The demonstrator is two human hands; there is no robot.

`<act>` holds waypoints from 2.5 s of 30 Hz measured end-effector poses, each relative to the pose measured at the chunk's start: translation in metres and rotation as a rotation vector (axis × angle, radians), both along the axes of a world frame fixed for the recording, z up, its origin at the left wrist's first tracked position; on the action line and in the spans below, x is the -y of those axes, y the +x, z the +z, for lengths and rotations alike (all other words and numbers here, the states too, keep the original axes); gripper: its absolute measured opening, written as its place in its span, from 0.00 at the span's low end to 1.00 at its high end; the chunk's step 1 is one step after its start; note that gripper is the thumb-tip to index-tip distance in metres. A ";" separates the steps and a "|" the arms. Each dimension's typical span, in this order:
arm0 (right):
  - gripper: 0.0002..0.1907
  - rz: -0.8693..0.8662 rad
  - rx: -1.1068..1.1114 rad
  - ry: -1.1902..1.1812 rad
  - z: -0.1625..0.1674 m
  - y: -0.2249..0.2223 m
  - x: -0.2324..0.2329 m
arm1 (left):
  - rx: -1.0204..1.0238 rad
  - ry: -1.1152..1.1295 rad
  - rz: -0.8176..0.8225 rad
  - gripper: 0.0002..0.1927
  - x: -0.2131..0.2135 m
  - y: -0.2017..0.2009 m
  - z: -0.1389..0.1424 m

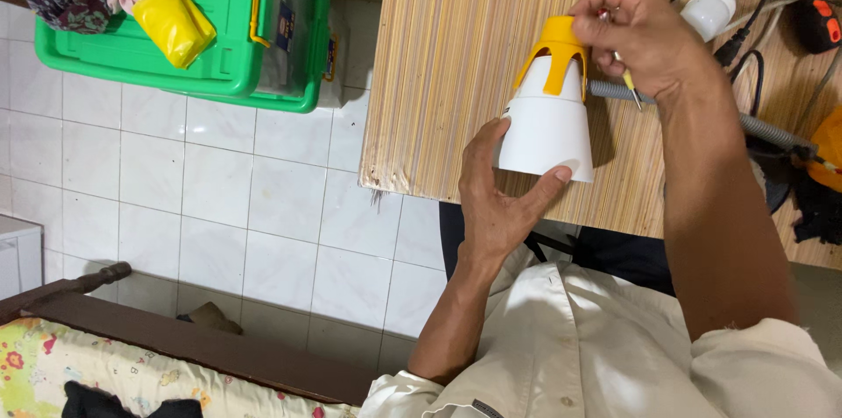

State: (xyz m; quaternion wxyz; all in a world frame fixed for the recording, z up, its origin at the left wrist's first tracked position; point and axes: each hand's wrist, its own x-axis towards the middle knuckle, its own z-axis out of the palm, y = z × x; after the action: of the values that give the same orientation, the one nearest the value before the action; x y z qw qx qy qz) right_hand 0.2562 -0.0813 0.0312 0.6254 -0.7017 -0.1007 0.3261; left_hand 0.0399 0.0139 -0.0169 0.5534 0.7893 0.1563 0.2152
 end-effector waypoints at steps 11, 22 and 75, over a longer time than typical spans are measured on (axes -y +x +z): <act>0.13 0.025 0.242 0.221 -0.006 -0.022 0.033 | 0.150 0.110 -0.023 0.45 0.004 -0.016 -0.006; 0.13 -0.024 0.523 0.291 -0.011 -0.052 0.064 | 0.274 0.105 -0.108 0.46 0.007 -0.030 -0.020; 0.04 -0.269 0.318 0.230 0.046 -0.019 0.056 | 0.322 -0.564 -0.010 0.66 0.059 0.000 -0.007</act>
State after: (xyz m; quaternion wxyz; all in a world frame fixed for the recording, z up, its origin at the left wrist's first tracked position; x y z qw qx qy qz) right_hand 0.2377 -0.1377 0.0774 0.7152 -0.6756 -0.1400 0.1112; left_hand 0.0400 -0.0446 -0.0234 0.7688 0.5616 0.1164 0.2827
